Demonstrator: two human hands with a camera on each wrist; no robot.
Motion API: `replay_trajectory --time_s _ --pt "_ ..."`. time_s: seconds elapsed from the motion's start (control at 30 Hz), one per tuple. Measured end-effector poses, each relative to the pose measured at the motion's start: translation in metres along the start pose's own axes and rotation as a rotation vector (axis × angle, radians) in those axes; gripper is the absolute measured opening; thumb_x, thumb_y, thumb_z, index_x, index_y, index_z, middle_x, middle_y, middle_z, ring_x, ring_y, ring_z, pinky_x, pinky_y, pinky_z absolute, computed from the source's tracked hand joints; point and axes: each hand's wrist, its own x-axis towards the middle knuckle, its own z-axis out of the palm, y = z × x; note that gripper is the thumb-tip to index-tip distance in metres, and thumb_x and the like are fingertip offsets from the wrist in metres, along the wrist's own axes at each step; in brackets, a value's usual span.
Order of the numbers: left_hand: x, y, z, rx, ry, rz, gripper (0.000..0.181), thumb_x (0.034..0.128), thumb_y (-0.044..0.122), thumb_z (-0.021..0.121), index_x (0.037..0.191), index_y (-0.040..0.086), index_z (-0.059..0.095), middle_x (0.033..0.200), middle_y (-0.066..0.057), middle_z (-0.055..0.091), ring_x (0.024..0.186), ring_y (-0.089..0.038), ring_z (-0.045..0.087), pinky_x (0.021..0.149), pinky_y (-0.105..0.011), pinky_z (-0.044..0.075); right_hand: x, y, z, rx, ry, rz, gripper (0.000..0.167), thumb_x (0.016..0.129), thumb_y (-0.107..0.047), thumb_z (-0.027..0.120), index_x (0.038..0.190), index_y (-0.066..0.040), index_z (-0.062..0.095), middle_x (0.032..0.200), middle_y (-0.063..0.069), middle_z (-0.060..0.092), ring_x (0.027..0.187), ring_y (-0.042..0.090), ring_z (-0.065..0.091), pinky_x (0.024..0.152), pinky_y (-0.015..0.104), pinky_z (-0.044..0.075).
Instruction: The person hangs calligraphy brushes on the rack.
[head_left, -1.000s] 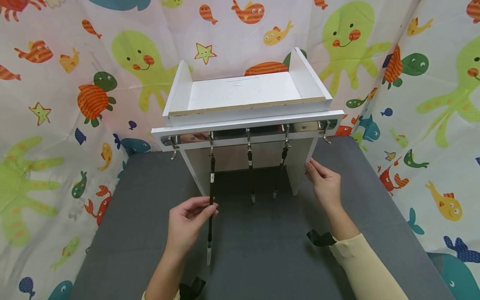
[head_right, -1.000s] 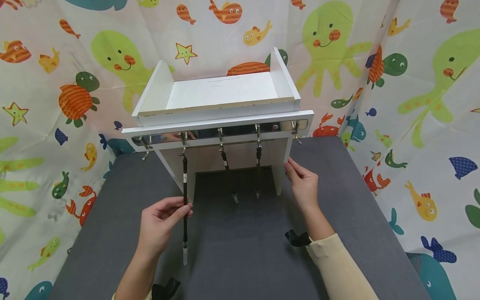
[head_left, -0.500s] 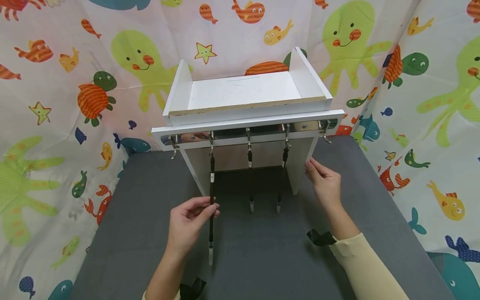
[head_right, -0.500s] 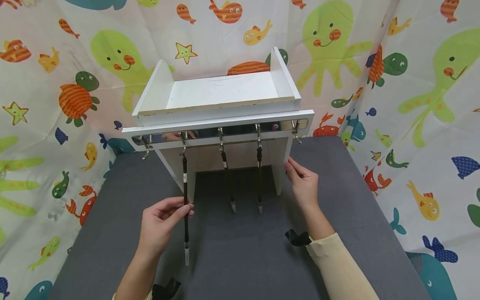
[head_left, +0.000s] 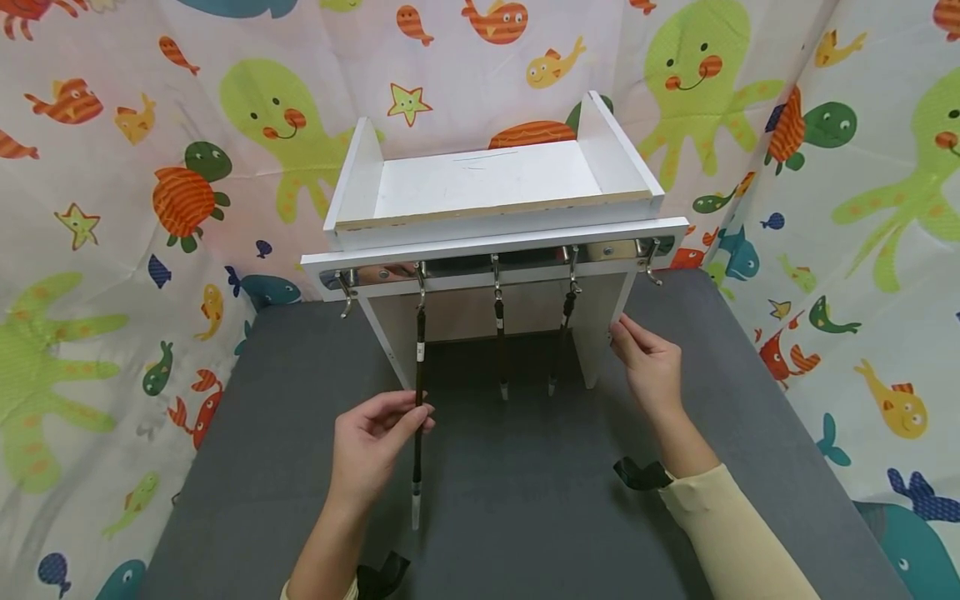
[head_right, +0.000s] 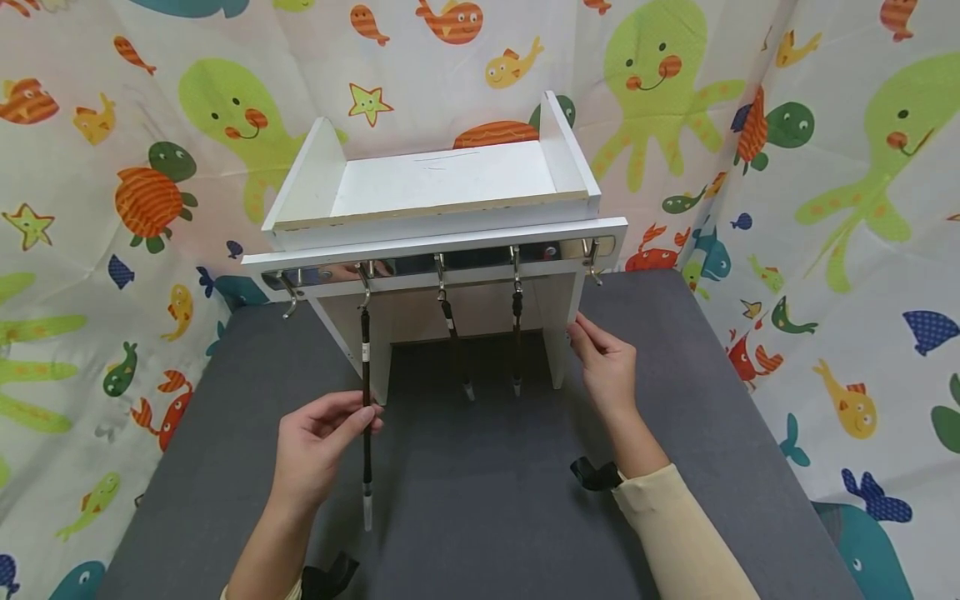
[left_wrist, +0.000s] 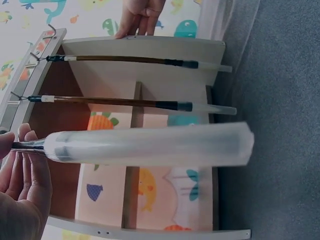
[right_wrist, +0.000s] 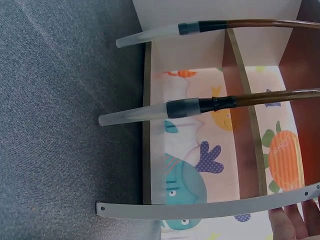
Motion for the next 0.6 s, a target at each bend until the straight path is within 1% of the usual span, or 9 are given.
replay_trajectory --time_s 0.17,0.27,0.43,0.6 --pt "0.002 0.0016 0.0011 0.021 0.017 -0.012 0.021 0.0875 -0.01 0.071 0.105 -0.019 0.066 0.091 -0.014 0.077 0.073 -0.017 0.074 0.073 -0.032 0.063 -0.0013 -0.0015 -0.0006 -0.061 -0.008 0.005 0.042 0.093 -0.024 0.073 0.13 -0.005 0.067 0.124 0.005 0.071 0.102 0.001 0.07 0.086 0.019 0.055" --pt "0.0015 0.0017 0.0012 0.033 0.028 -0.023 0.019 0.0867 -0.009 0.073 0.104 -0.016 0.068 0.091 -0.015 0.076 0.072 -0.018 0.074 0.073 -0.032 0.063 -0.0023 -0.0023 -0.0006 -0.088 -0.017 -0.001 0.042 0.093 -0.025 0.073 0.131 -0.006 0.067 0.126 0.006 0.07 0.103 0.001 0.07 0.086 0.019 0.055" --pt "-0.0001 0.0007 0.0013 0.027 0.036 -0.049 0.017 0.0849 -0.009 0.075 0.101 -0.013 0.07 0.089 -0.011 0.076 0.072 -0.02 0.074 0.072 -0.032 0.063 -0.0024 -0.0031 -0.0002 -0.087 -0.02 -0.014 0.041 0.094 -0.025 0.072 0.13 -0.006 0.067 0.126 0.006 0.07 0.102 0.0 0.07 0.086 0.019 0.055" --pt "-0.0007 -0.0001 0.0024 0.039 0.032 -0.044 0.017 0.0828 -0.011 0.076 0.098 -0.01 0.068 0.088 -0.006 0.073 0.076 -0.017 0.073 0.074 -0.03 0.062 -0.0016 -0.0015 -0.0008 -0.091 -0.014 -0.013 0.041 0.094 -0.025 0.073 0.13 -0.006 0.068 0.125 0.005 0.071 0.101 0.0 0.07 0.086 0.019 0.055"
